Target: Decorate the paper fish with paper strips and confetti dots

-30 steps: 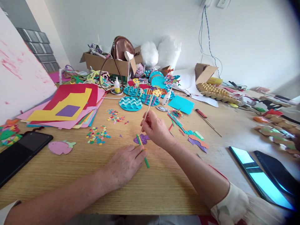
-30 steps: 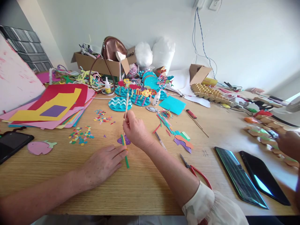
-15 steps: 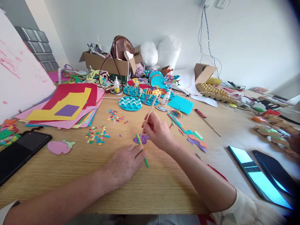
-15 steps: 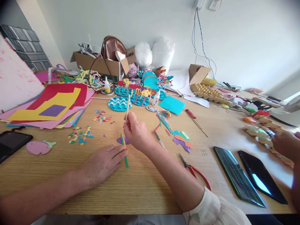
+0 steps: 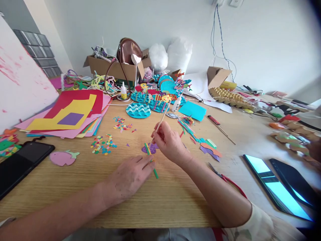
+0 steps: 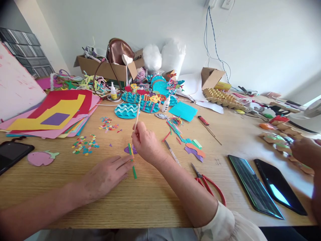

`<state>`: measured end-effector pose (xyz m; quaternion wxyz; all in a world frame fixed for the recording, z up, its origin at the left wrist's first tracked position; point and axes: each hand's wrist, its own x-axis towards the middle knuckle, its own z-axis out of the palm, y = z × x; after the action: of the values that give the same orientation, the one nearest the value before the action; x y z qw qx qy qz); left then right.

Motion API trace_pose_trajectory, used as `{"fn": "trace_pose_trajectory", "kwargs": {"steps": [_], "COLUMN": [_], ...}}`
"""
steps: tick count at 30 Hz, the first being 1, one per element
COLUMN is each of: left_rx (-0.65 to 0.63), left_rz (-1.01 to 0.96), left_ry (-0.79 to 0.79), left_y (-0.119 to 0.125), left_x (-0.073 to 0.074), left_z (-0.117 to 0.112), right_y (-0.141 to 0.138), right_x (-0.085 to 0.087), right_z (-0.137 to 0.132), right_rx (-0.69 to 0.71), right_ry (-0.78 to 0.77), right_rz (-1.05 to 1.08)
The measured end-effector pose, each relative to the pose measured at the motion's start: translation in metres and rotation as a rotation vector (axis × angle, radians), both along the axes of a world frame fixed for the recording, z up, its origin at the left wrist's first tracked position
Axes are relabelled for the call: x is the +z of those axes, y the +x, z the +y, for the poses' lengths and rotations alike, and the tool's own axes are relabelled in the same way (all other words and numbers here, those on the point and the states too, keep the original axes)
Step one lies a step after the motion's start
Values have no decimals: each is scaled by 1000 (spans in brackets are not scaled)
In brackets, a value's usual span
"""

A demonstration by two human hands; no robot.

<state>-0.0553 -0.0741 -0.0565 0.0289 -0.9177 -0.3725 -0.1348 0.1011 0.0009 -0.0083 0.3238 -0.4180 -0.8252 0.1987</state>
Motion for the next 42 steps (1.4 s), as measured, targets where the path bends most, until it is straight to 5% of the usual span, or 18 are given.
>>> {"fn": "trace_pose_trajectory", "kwargs": {"steps": [7,11,17,42], "left_rx": [229,216,213,197], "left_rz": [-357,-494,-512,-483], "left_ry": [-378,-571,-552,-558], "left_y": [-16,-15,-12,-11], "left_x": [37,29,11,12], "left_z": [43,67,72,69], "right_y": [3,5,6,3], "right_x": [0,-3,-3,5], "right_z": [-2,-3,-5,-19], "right_rx": [-29,-41,-19,-9], "right_ry": [13,8,-1,-4], "right_rz": [44,54,58,-71]}}
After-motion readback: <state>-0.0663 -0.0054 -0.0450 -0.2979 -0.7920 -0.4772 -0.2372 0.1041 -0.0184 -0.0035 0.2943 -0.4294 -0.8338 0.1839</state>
